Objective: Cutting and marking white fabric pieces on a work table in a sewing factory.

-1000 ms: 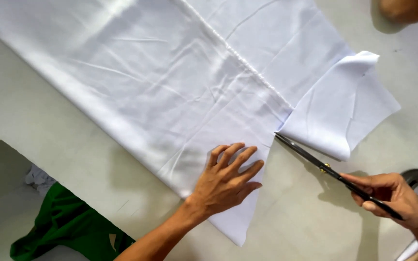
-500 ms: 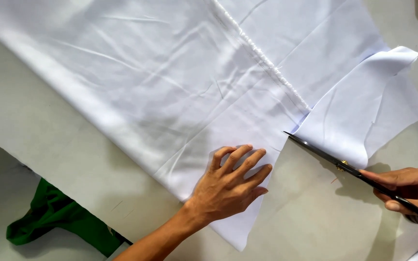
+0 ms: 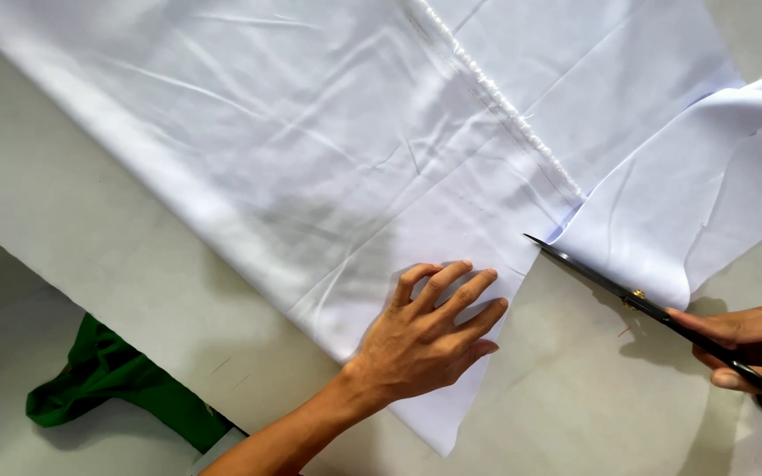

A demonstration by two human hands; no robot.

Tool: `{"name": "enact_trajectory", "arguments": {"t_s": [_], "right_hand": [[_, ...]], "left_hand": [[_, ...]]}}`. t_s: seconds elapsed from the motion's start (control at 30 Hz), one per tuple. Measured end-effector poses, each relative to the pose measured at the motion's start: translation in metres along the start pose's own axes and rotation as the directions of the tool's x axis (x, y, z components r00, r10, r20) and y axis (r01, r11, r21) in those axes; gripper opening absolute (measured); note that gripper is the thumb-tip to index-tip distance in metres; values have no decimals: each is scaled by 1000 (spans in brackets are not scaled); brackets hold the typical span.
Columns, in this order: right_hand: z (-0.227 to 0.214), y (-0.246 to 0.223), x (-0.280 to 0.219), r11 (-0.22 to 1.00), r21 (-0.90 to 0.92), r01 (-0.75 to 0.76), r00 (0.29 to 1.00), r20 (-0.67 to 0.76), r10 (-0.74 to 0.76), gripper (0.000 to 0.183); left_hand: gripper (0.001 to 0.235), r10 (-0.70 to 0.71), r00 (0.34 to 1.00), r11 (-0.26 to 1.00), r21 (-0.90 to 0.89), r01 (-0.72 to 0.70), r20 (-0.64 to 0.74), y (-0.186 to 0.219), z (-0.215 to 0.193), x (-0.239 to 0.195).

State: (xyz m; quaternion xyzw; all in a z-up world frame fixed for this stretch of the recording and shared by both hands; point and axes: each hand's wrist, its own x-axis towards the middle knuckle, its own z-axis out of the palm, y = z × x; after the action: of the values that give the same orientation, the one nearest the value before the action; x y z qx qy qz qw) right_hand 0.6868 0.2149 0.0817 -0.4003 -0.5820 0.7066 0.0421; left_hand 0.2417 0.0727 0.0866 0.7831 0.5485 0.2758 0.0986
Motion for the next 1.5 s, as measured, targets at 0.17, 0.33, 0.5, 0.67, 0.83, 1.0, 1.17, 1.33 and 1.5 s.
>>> {"name": "enact_trajectory", "arguments": {"t_s": [0.17,0.33,0.5,0.67,0.83,1.0,1.17,1.33,1.5], "right_hand": [[-8,3,-1,993,-105,55,996,75,-48,75],[-14,10,-3,985,-161,64,997,61,-54,76],[-15,-6,7,995,-100,19,993,115,-7,77],[-3,-13,20,997,-14,78,993,93,-77,76],[3,-15,31,992,4,124,984,129,-123,75],[-2,-8,23,996,-75,53,995,88,-47,77],[7,-16,19,976,-204,77,997,46,-69,76],[11,-20,18,989,-151,-2,1000,2,2,74],[19,-30,30,1000,10,28,998,51,-29,76]], "left_hand": [[45,-1,1000,1000,-23,1,-4,0,1,-1],[42,-8,1000,1000,-6,7,-13,0,1,-1],[42,-9,1000,1000,-22,9,-15,0,1,-1],[42,-7,1000,1000,-25,7,-18,0,0,-1],[39,-16,999,999,-52,13,-43,0,0,0],[41,-15,999,998,-55,13,-31,-1,1,-2],[39,-10,999,998,-58,7,-51,-1,0,-1],[40,-11,999,999,-51,8,-49,-1,0,-2],[44,-11,999,999,-43,9,-42,-1,-1,-2]]}}
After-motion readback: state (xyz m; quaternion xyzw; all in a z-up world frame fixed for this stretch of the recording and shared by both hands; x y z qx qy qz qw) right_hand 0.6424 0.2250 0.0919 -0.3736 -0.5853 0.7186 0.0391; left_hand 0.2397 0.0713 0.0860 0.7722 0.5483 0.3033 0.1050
